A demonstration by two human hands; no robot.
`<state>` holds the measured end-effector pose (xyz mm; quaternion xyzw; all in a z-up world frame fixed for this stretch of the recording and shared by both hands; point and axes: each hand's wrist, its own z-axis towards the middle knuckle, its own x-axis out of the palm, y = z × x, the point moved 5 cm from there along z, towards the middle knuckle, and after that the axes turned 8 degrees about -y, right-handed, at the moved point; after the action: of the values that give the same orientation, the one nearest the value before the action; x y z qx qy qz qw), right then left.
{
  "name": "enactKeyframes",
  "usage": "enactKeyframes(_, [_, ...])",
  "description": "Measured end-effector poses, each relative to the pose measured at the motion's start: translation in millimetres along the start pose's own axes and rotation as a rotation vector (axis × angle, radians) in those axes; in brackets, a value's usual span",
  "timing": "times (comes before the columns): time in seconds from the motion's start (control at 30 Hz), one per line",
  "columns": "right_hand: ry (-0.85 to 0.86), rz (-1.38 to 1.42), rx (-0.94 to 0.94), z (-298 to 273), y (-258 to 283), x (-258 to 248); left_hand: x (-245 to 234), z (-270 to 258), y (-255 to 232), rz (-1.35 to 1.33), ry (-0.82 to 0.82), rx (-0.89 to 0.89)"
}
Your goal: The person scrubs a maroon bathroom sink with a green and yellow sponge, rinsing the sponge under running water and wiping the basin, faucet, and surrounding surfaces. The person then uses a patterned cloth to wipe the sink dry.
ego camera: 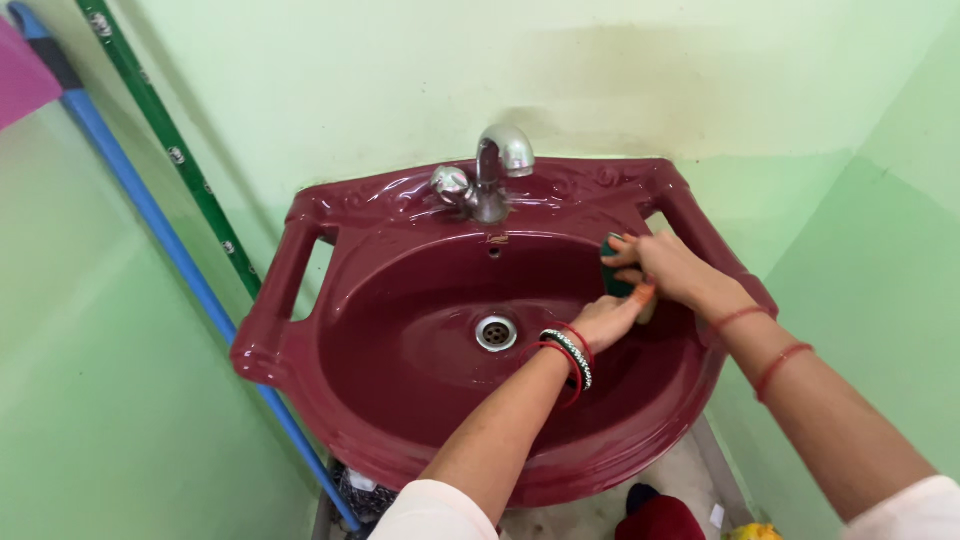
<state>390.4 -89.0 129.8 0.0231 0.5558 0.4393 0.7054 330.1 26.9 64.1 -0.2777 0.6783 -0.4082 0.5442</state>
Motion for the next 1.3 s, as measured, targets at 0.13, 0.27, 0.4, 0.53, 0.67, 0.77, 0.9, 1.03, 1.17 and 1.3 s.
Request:
enactKeyframes(0.13, [0.228,-0.62,0.003,-38.5,29.8,-6.5,9.1,-5.0,7.8,0.002,0.107,-0.074])
enactKeyframes(0.27, [0.208,-0.645,-0.014,-72.2,64.9,-13.2,7.6,-13.7,12.4,0.03,0.197,-0.026])
enactKeyframes(0.4, [0.246,-0.694,-0.204,-94.7,80.7,-11.4,-0.4,-30.3,17.2,0.103,0.271,-0.081])
enactKeyframes(0.53, [0.514,-0.682,-0.086,-113.6,117.0,-8.9,-18.9,-73.4,14.9,0.052,0.381,-0.134])
enactKeyframes(0.67, [0.645,-0.455,0.142,-125.8,176.4,-11.9,-57.1,-120.7,-0.2,0.183,0.462,-0.13])
enactKeyframes(0.77, [0.638,-0.265,0.07,-129.1,211.9,-0.9,-88.6,-156.1,-4.8,0.196,0.491,-0.092])
enactKeyframes(0.9, [0.716,-0.17,0.024,-127.0,248.3,29.1,-129.7,-200.5,-14.9,0.318,0.417,-0.007])
enactKeyframes(1.03, [0.647,-0.133,-0.081,-117.1,293.7,64.3,-173.0,-247.2,-22.5,0.714,0.221,0.068])
enactKeyframes(1.17, [0.532,-0.102,0.171,-108.0,319.8,97.6,-216.0,-285.1,-13.2,0.669,0.022,0.107])
enactKeyframes(1.3, [0.442,0.023,0.145,-93.0,343.5,122.7,-231.7,-308.2,2.1,0.691,-0.098,0.068])
